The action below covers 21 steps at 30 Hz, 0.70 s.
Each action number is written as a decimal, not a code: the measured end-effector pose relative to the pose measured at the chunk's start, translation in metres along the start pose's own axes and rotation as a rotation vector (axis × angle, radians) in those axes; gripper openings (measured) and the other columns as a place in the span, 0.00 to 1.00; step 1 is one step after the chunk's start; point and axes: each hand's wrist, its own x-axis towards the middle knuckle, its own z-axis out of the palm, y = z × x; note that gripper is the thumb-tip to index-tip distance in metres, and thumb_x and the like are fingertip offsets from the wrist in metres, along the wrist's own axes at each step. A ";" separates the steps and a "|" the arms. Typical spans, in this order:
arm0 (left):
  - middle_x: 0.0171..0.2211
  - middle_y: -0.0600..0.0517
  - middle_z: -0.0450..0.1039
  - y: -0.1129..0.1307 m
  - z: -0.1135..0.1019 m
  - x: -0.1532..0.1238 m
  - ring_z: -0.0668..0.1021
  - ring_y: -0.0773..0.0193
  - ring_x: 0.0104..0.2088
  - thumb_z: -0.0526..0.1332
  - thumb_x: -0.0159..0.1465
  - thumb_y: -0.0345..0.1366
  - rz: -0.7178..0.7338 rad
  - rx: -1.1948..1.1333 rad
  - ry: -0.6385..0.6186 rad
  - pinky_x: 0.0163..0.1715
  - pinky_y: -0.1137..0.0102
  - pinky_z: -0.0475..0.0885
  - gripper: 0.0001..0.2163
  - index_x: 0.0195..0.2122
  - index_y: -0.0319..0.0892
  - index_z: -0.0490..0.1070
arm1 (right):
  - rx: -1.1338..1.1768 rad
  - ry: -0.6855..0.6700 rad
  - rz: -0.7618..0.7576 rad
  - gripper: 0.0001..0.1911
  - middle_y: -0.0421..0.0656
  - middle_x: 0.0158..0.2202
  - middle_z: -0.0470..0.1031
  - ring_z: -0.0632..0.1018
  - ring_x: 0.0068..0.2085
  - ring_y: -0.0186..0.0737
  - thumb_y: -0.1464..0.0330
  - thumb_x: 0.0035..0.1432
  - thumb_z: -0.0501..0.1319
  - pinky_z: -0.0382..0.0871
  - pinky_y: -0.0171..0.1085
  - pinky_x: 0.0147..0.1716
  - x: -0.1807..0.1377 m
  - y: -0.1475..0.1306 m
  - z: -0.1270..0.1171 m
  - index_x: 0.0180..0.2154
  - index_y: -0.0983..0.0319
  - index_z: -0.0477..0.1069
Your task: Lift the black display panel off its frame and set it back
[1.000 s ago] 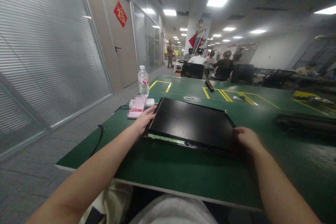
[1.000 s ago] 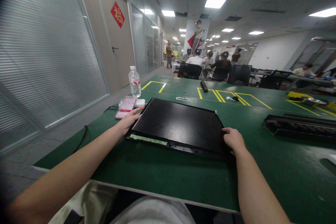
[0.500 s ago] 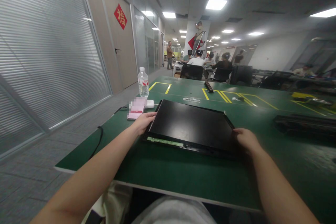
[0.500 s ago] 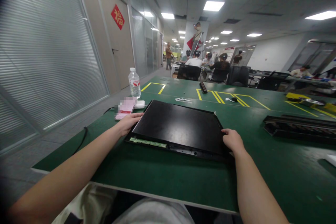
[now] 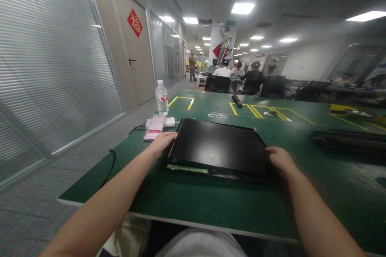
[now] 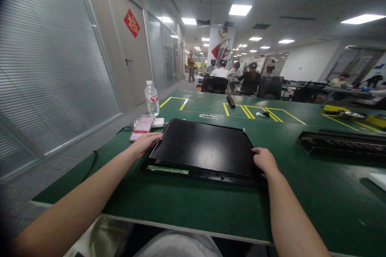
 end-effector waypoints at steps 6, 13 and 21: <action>0.31 0.45 0.82 -0.002 -0.004 -0.003 0.82 0.54 0.31 0.78 0.37 0.42 -0.002 0.042 -0.069 0.34 0.62 0.75 0.25 0.36 0.37 0.80 | -0.016 0.034 -0.011 0.25 0.49 0.47 0.81 0.80 0.49 0.48 0.78 0.46 0.58 0.71 0.37 0.44 -0.002 -0.001 0.001 0.46 0.62 0.81; 0.30 0.47 0.82 0.002 -0.002 -0.007 0.81 0.54 0.31 0.78 0.37 0.40 0.018 0.069 -0.079 0.35 0.63 0.74 0.22 0.34 0.38 0.80 | -0.007 0.014 -0.014 0.26 0.50 0.45 0.81 0.80 0.47 0.48 0.78 0.45 0.57 0.72 0.39 0.44 -0.002 -0.004 0.000 0.46 0.62 0.81; 0.29 0.48 0.82 -0.001 -0.001 -0.006 0.81 0.53 0.32 0.77 0.37 0.39 0.065 0.139 -0.067 0.38 0.62 0.73 0.19 0.32 0.39 0.80 | -0.030 0.020 -0.026 0.25 0.50 0.46 0.81 0.80 0.49 0.50 0.78 0.45 0.57 0.72 0.41 0.47 -0.003 -0.005 -0.002 0.46 0.62 0.81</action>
